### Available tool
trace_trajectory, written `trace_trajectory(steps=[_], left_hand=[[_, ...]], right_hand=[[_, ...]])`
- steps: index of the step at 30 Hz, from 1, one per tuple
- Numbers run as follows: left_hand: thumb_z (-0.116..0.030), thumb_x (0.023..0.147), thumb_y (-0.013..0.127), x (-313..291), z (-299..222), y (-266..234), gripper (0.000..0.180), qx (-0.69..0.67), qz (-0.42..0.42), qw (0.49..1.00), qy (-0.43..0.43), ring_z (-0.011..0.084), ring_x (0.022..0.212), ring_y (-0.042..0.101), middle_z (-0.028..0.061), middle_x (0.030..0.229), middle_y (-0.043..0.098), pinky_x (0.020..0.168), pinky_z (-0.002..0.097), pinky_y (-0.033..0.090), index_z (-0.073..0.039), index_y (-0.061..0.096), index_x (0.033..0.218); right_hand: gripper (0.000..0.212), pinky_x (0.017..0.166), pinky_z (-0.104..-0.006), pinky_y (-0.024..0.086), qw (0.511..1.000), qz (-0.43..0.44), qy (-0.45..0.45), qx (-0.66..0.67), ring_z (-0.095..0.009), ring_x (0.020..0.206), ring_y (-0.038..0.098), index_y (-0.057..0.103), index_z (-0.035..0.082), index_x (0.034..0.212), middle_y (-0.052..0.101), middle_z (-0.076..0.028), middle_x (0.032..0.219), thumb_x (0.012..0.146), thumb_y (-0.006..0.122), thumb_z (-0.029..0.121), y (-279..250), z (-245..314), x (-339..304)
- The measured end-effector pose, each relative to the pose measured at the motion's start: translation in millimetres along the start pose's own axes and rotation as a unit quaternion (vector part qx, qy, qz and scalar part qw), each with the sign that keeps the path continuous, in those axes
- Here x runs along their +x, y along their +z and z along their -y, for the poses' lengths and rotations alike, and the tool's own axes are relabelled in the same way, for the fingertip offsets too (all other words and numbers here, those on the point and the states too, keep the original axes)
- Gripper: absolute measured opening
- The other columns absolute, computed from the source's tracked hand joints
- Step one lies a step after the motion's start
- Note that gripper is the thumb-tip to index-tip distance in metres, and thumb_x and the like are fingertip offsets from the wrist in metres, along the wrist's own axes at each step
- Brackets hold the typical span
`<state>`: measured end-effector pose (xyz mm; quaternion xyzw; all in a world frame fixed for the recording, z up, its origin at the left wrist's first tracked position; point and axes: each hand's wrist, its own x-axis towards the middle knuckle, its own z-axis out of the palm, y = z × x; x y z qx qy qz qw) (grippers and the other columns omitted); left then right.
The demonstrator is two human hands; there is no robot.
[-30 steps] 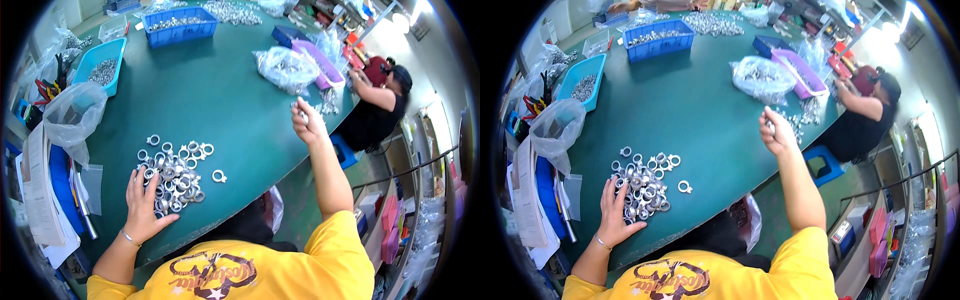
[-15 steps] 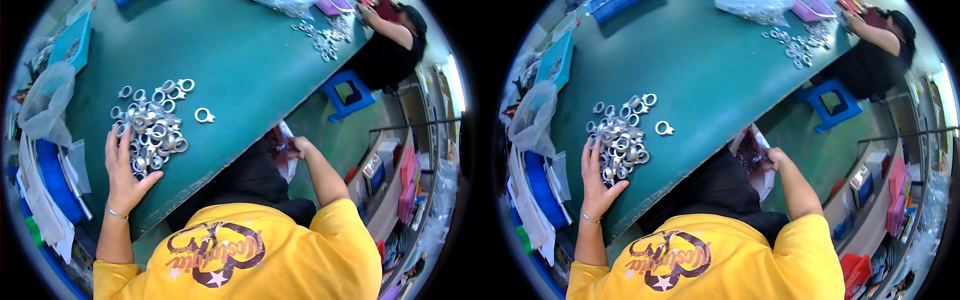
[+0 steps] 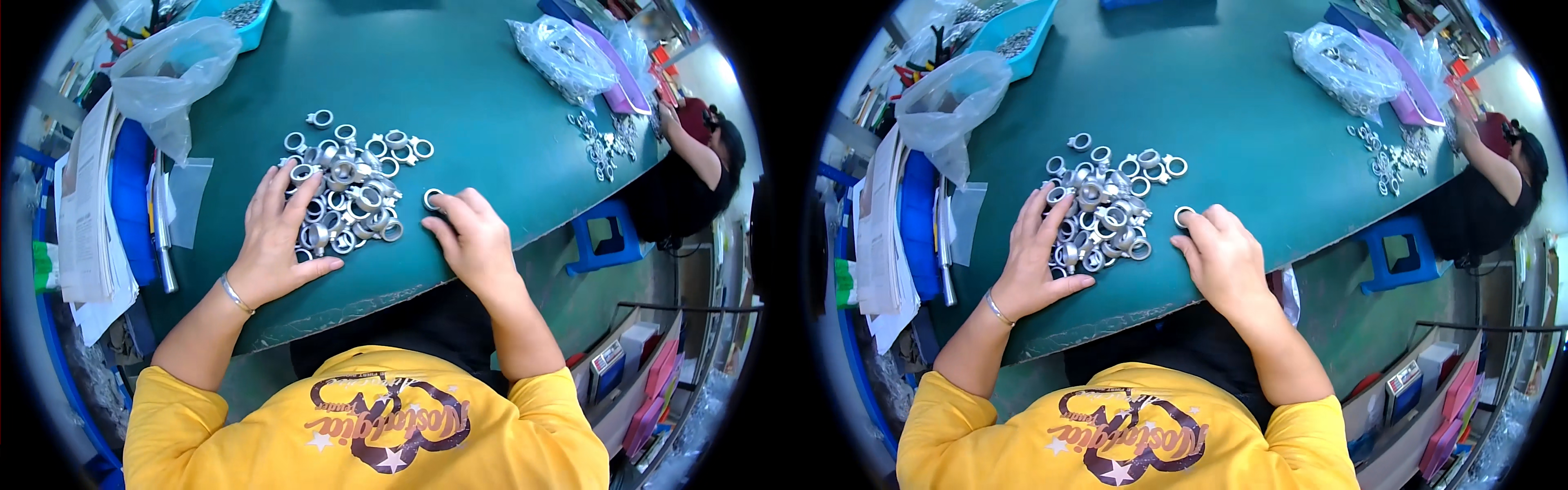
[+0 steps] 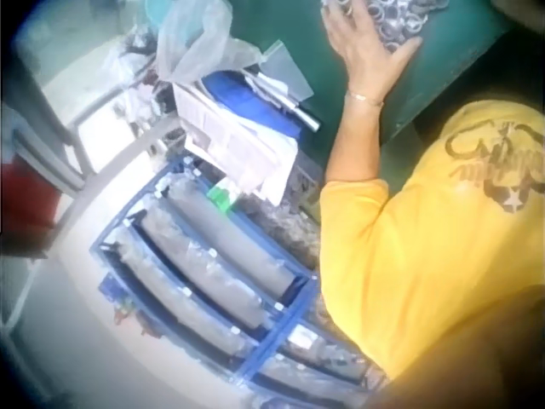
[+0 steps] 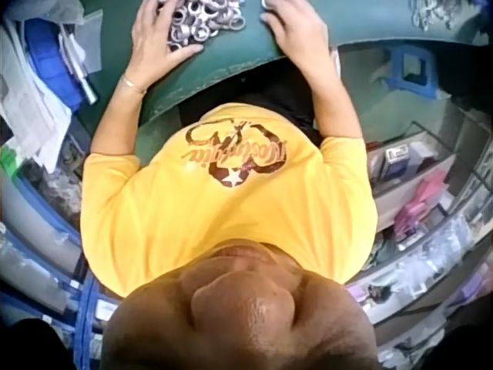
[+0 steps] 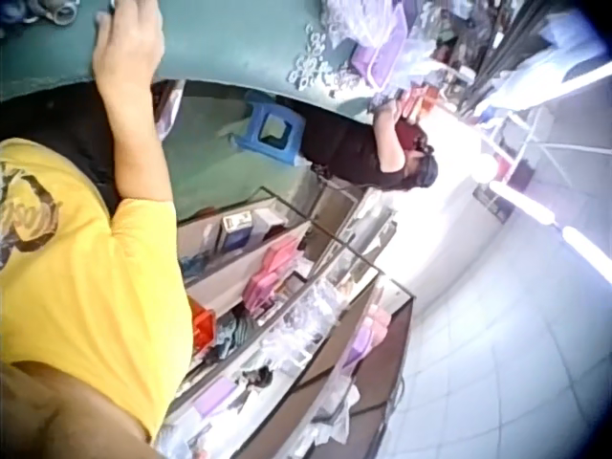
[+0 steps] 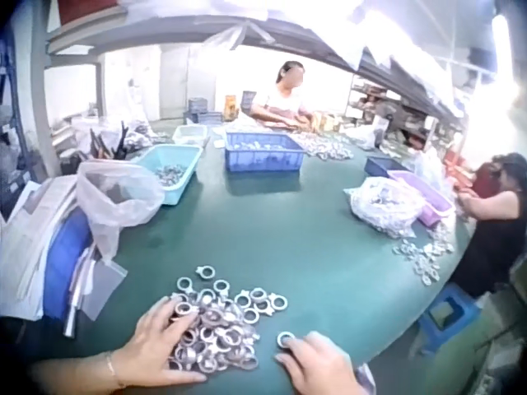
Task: The person picks up metal rings from a pile on a workbench, rotates them in their hands, and places some aside while returning others to the pile.
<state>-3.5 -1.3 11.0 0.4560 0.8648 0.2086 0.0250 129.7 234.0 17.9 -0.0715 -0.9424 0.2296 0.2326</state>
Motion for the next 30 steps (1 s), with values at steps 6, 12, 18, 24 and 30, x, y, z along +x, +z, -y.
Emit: trace_trajectory(steps=[6,12,18,24,30], left_hand=[[-0.037,0.061,0.083,-3.5,0.1,0.8,0.101,-0.012,0.001,1.0,-0.014,0.0408,0.137,0.018,0.0194,0.148,0.02,0.11,0.0495,0.02,-0.017,0.029,0.144],[-0.038,0.061,0.083,-4.6,3.1,5.4,0.099,-0.027,-0.017,0.999,-0.002,0.0441,0.133,0.022,0.0208,0.145,0.022,0.108,0.053,0.023,-0.019,0.031,0.142],[-0.039,0.06,0.083,-3.8,2.8,4.2,0.101,-0.028,-0.02,0.999,0.002,0.044,0.133,0.022,0.0207,0.145,0.022,0.107,0.0527,0.023,-0.019,0.03,0.143],[-0.039,0.061,0.083,-4.2,3.9,5.3,0.1,-0.027,-0.023,0.999,0.004,0.0439,0.133,0.023,0.0205,0.145,0.022,0.107,0.0527,0.023,-0.019,0.03,0.143],[-0.039,0.061,0.083,-3.0,3.3,4.9,0.099,-0.033,-0.024,0.999,0.008,0.0437,0.133,0.022,0.0202,0.146,0.022,0.108,0.0525,0.023,-0.019,0.031,0.142]], right_hand=[[0.011,0.061,-0.0266,0.047,0.978,0.048,0.086,0.183,-0.018,0.065,0.057,0.064,0.003,0.082,0.059,-0.007,0.076,0.075,0.072,0.003,2.1,-6.1,-9.1],[0.009,0.062,-0.0199,0.045,0.798,0.042,0.214,0.562,-0.008,0.068,0.055,0.066,-0.003,0.086,0.061,-0.003,0.08,0.078,0.07,-0.004,-1.2,1.2,-26.2],[0.008,0.053,-0.0208,0.047,0.729,0.019,0.18,0.66,-0.011,0.064,0.059,0.062,-0.002,0.091,0.064,-0.009,0.082,0.084,0.066,-0.001,4.1,-3.1,-35.5],[0.008,0.049,-0.0221,0.049,0.676,0.006,0.2,0.709,-0.016,0.065,0.063,0.059,-0.001,0.091,0.065,-0.015,0.086,0.089,0.061,0.006,9.2,0.0,-36.1],[0.022,0.063,-0.027,0.056,0.74,-0.007,0.131,0.66,-0.02,0.087,0.065,0.056,-0.001,0.098,0.063,-0.017,0.102,0.08,0.066,-0.008,16.1,2.9,-32.1]])
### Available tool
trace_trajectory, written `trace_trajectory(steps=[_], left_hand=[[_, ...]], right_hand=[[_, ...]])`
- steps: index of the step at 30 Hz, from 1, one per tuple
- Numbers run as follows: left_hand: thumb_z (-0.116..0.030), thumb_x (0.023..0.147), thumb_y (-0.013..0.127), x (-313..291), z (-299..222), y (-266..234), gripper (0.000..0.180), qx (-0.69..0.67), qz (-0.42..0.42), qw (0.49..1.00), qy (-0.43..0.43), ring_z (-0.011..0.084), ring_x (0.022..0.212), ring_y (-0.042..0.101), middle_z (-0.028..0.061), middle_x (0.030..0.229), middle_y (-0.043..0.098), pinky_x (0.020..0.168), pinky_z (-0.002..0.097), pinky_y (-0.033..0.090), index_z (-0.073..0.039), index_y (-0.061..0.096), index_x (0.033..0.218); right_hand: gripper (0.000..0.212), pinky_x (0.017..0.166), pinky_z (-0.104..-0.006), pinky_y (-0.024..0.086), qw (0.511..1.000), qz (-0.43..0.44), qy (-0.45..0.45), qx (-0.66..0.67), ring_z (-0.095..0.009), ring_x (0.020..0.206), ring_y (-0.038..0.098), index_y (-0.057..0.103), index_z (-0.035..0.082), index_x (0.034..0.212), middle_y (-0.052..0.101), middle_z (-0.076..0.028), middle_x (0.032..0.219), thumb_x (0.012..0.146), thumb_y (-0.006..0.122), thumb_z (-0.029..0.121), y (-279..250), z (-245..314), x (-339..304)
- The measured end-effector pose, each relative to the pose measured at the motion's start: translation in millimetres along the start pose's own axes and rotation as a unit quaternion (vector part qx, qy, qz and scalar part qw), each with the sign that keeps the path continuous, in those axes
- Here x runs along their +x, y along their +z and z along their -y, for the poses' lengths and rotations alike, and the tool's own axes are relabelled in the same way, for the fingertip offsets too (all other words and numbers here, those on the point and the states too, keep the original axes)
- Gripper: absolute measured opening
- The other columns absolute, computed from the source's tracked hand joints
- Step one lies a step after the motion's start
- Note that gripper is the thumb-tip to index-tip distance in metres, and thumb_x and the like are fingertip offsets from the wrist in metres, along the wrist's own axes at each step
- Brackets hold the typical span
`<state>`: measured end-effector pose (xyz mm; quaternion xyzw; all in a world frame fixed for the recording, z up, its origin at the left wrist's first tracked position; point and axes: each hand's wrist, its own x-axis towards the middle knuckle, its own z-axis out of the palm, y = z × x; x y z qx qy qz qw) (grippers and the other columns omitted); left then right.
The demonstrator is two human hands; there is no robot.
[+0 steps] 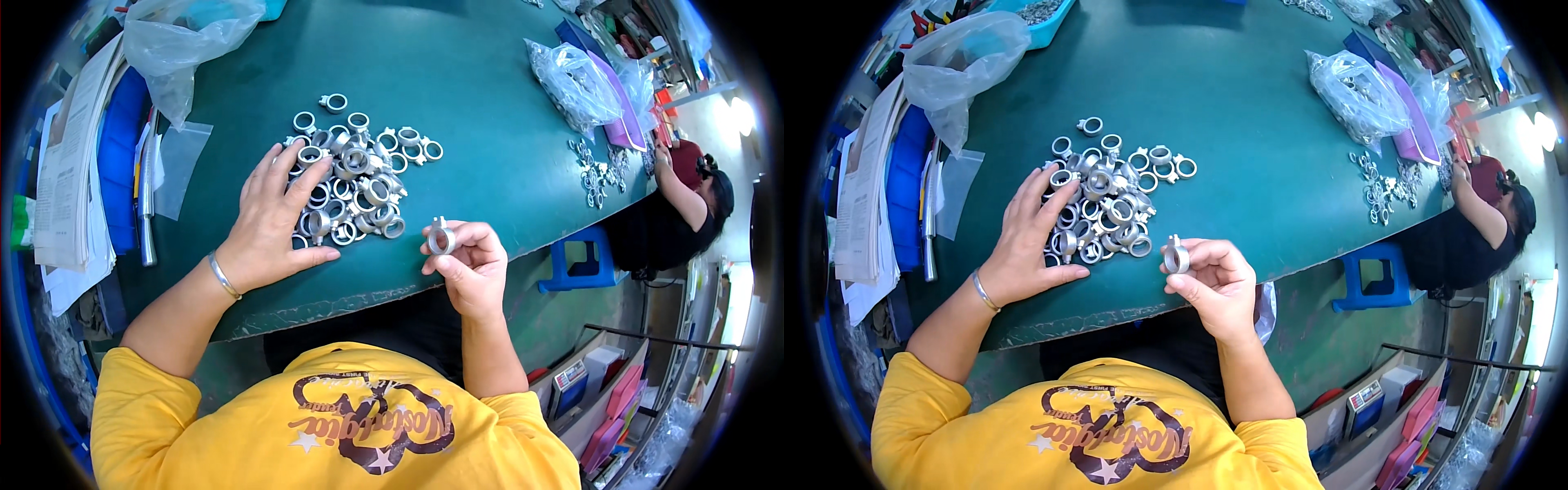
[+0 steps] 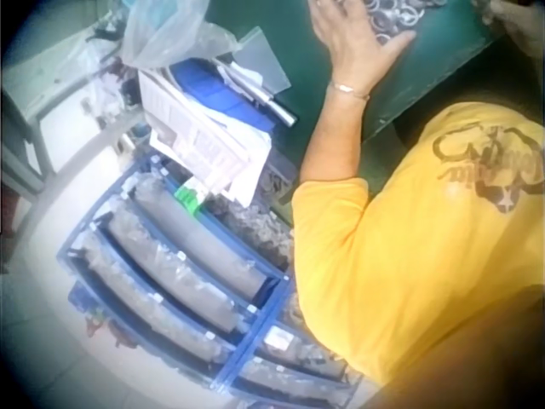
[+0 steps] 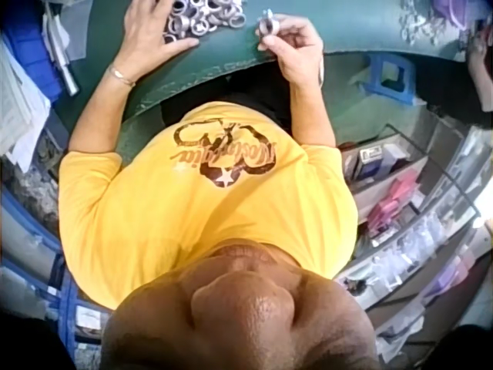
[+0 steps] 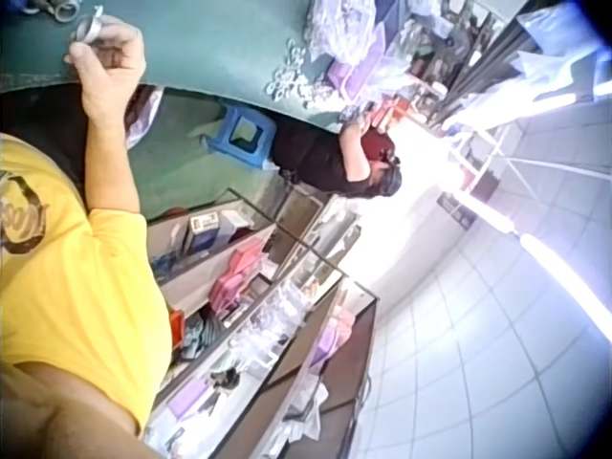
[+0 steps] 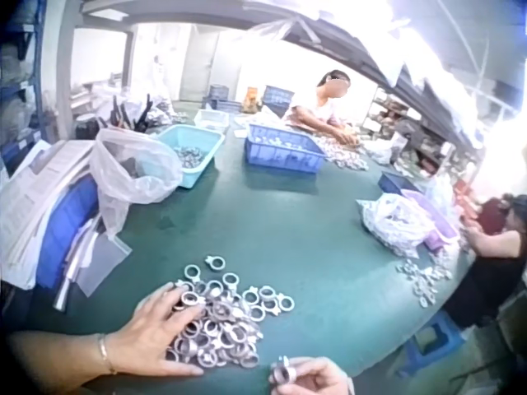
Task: The person picks up metal rings from a pile on a workbench, rotates them in their hands, and places some aside while returning others to the pile.
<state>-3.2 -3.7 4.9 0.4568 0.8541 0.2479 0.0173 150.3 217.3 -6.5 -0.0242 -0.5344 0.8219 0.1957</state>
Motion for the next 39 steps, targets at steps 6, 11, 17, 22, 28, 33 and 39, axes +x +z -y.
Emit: trace_trajectory(steps=[6,11,17,22,28,33,39], left_hand=[[-0.04,0.061,0.083,-0.7,-0.5,-0.7,0.097,0.0,0.009,1.0,-0.011,0.0435,0.134,0.021,0.0202,0.146,0.021,0.108,0.0526,0.023,-0.019,0.033,0.141],[-0.039,0.061,0.083,-0.5,-1.7,-1.4,0.098,0.0,0.013,1.0,-0.014,0.0433,0.134,0.021,0.0203,0.146,0.021,0.108,0.0527,0.022,-0.019,0.032,0.142],[-0.039,0.061,0.084,-0.9,-0.6,-0.4,0.098,-0.005,0.007,1.0,-0.012,0.0429,0.134,0.021,0.0199,0.146,0.022,0.108,0.0526,0.022,-0.02,0.032,0.142],[-0.037,0.061,0.084,0.2,-1.9,-1.1,0.098,-0.005,0.01,1.0,-0.013,0.0432,0.134,0.022,0.0199,0.146,0.022,0.108,0.0522,0.023,-0.02,0.032,0.142],[-0.037,0.06,0.084,-1.2,0.2,-1.5,0.098,-0.004,0.005,1.0,-0.011,0.044,0.133,0.023,0.0201,0.145,0.022,0.107,0.052,0.023,-0.019,0.033,0.142],[-0.039,0.059,0.084,1.0,-2.3,-2.7,0.1,-0.004,0.003,1.0,-0.005,0.045,0.132,0.024,0.0215,0.143,0.024,0.107,0.0516,0.024,-0.02,0.032,0.142],[-0.038,0.058,0.084,-0.1,-0.6,-1.2,0.1,-0.003,-0.001,1.0,-0.011,0.0437,0.133,0.024,0.0207,0.144,0.024,0.107,0.0511,0.024,-0.018,0.033,0.142]], right_hand=[[0.035,0.068,-0.0283,0.057,1.0,0.014,-0.012,-0.006,-0.021,0.087,0.064,0.054,-0.003,0.116,0.062,-0.019,0.106,0.082,0.061,-0.01,-0.7,-3.6,0.0],[0.025,0.048,-0.0238,0.051,0.991,-0.046,0.088,0.087,-0.018,0.063,0.063,0.056,-0.008,0.112,0.065,-0.02,0.088,0.096,0.045,0.008,2.8,4.0,-1.4],[0.026,0.04,-0.0201,0.04,0.981,-0.046,0.177,0.058,-0.012,0.044,0.052,0.059,-0.009,0.107,0.064,-0.017,0.073,0.09,0.04,-0.003,2.3,12.2,1.1],[0.026,0.039,-0.0195,0.038,0.976,-0.047,0.201,0.07,-0.012,0.042,0.05,0.06,-0.009,0.105,0.063,-0.016,0.07,0.089,0.04,-0.003,0.8,14.4,3.4],[0.025,0.046,-0.0215,0.045,0.983,-0.073,0.143,0.091,-0.014,0.06,0.057,0.056,-0.007,0.11,0.063,-0.019,0.093,0.088,0.046,-0.004,11.4,8.0,5.0],[0.016,0.052,-0.0255,0.049,0.988,-0.02,0.153,0.0,-0.015,0.064,0.058,0.061,-0.001,0.097,0.058,-0.008,0.076,0.081,0.062,0.001,-2.7,16.4,13.8],[0.012,0.052,-0.0302,0.048,0.802,-0.002,-0.032,-0.596,-0.02,0.055,0.058,0.066,0.003,0.082,0.059,-0.008,0.07,0.074,0.073,0.009,32.4,1.1,26.8]])
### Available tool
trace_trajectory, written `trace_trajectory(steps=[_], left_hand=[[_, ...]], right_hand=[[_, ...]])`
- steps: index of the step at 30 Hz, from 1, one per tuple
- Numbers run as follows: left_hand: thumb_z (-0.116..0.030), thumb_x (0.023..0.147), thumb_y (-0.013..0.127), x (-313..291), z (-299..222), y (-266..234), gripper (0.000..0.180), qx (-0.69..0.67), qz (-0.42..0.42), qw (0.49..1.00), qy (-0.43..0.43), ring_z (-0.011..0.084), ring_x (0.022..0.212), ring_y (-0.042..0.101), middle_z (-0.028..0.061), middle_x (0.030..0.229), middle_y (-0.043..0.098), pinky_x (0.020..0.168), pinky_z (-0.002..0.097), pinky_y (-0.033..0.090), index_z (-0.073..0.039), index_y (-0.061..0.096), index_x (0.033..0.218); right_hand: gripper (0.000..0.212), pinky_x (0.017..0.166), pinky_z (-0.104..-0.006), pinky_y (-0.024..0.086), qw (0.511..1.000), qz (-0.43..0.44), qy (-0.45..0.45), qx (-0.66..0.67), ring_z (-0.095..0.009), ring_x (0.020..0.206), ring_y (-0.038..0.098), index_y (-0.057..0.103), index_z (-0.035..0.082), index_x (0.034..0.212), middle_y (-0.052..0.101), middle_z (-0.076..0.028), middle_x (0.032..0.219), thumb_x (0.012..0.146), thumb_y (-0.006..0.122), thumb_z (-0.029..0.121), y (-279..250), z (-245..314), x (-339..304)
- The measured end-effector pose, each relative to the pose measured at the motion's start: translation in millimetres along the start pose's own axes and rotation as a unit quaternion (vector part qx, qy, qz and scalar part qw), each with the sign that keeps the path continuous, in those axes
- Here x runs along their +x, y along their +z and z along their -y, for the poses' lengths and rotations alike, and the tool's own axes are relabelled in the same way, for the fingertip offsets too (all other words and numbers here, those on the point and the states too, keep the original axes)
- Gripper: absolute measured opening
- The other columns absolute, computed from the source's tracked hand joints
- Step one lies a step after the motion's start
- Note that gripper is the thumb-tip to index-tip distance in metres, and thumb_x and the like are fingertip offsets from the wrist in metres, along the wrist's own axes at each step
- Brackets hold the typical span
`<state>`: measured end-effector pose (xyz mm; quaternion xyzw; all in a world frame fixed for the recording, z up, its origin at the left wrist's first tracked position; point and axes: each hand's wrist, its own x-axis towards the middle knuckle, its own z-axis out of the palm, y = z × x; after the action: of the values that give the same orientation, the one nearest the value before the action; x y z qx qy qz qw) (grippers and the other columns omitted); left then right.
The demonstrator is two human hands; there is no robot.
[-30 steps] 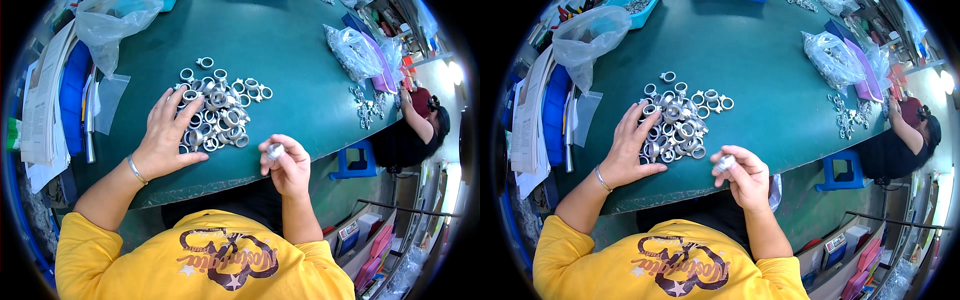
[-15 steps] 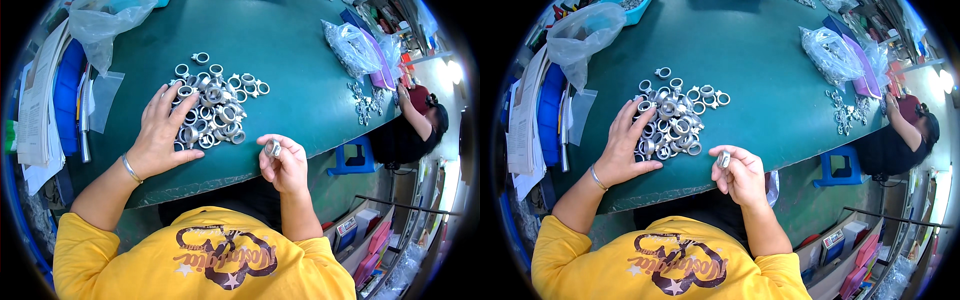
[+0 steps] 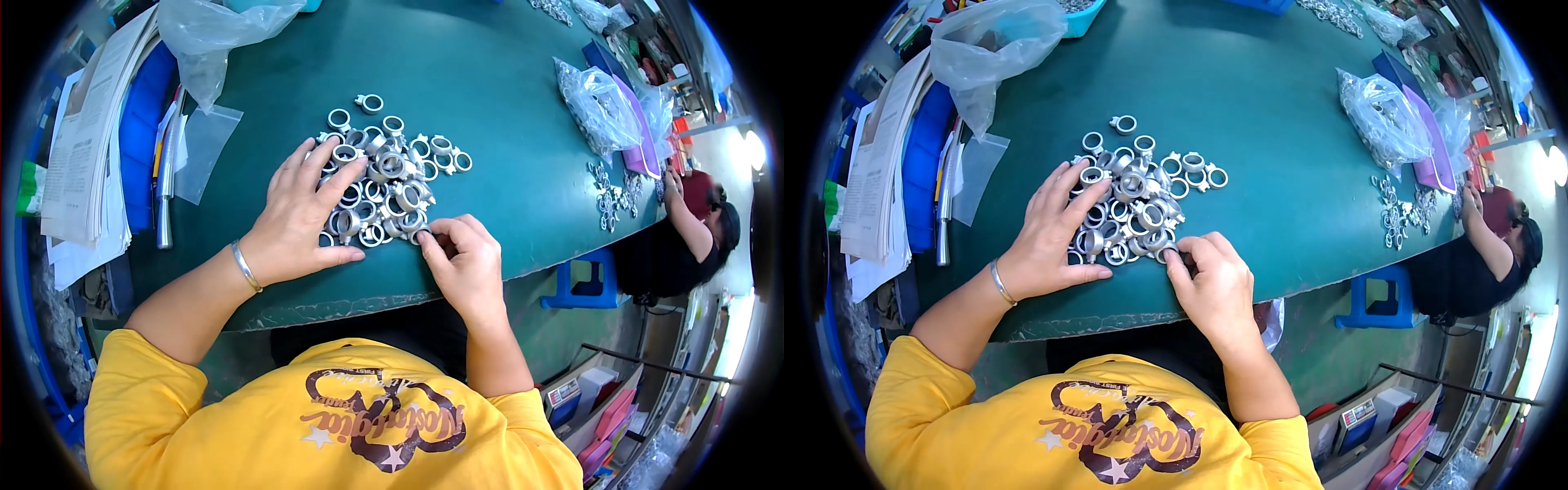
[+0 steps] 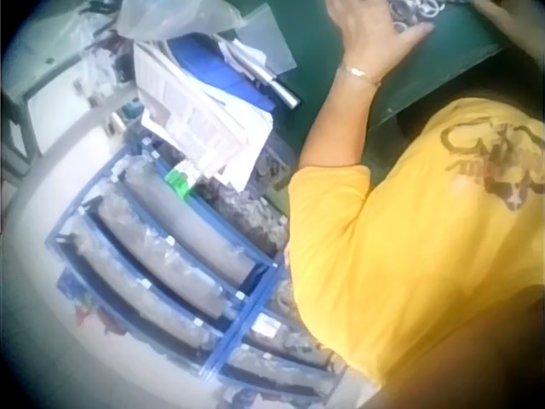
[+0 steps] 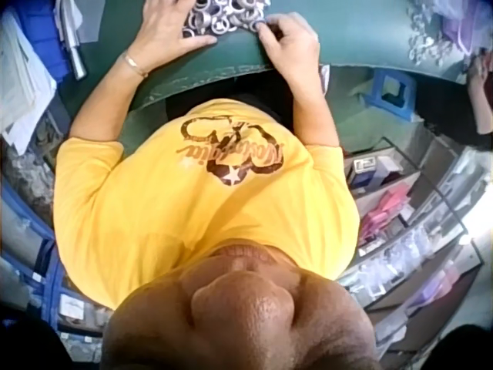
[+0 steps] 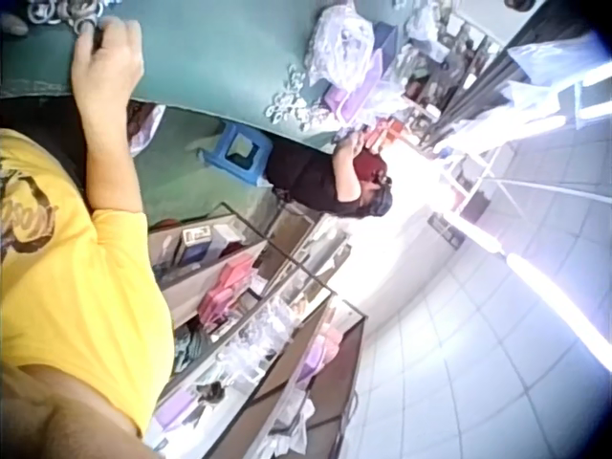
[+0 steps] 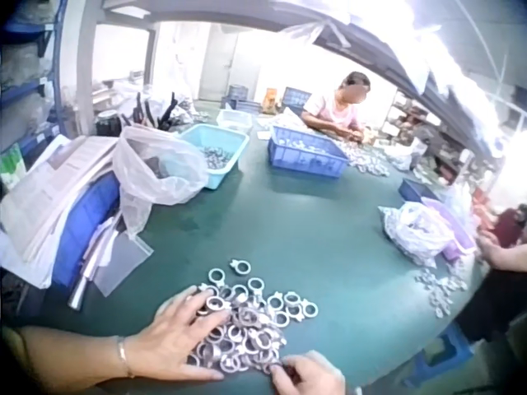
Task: The person picks up metal rings from a pile on a workbench, rotates them in their hands, and places some aside while returning others to the pile.
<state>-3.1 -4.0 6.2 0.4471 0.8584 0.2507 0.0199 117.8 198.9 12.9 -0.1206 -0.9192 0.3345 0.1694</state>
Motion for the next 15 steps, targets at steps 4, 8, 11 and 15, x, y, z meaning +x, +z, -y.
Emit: trace_trajectory(steps=[4,8,11,15], left_hand=[[-0.036,0.057,0.085,0.3,-0.8,-0.1,0.101,-0.001,0.002,1.0,-0.002,0.0426,0.134,0.023,0.02,0.145,0.024,0.108,0.0509,0.024,-0.017,0.034,0.142],[-0.04,0.059,0.084,-1.2,1.0,1.8,0.101,-0.001,-0.007,1.0,0.007,0.0452,0.131,0.026,0.0219,0.142,0.025,0.106,0.0522,0.025,-0.02,0.031,0.142],[-0.039,0.059,0.085,-0.2,-0.1,1.2,0.102,-0.002,-0.003,1.0,0.006,0.0451,0.131,0.026,0.022,0.143,0.025,0.106,0.0523,0.025,-0.02,0.031,0.143],[-0.035,0.057,0.086,-0.5,-2.1,-0.6,0.101,-0.005,0.001,1.0,-0.002,0.0426,0.135,0.022,0.0201,0.146,0.023,0.108,0.0511,0.024,-0.018,0.034,0.142]], right_hand=[[0.011,0.05,-0.0253,0.045,0.997,-0.034,0.001,0.066,-0.013,0.053,0.055,0.065,0.001,0.082,0.059,-0.006,0.07,0.074,0.072,0.004,-2.4,-6.6,-4.4],[0.012,0.049,-0.0222,0.043,0.994,-0.082,-0.012,0.065,-0.009,0.053,0.052,0.064,0.001,0.081,0.06,-0.006,0.073,0.073,0.073,0.0,-0.9,-11.4,-9.3],[0.016,0.049,-0.0219,0.043,0.992,-0.105,-0.013,0.076,-0.009,0.054,0.052,0.064,0.0,0.082,0.061,-0.007,0.077,0.071,0.074,-0.003,-4.8,-18.2,-10.3],[0.02,0.049,-0.0214,0.042,0.985,-0.141,-0.072,0.075,-0.009,0.056,0.052,0.064,-0.001,0.083,0.061,-0.009,0.084,0.068,0.076,-0.006,-8.7,-21.3,-10.3]])
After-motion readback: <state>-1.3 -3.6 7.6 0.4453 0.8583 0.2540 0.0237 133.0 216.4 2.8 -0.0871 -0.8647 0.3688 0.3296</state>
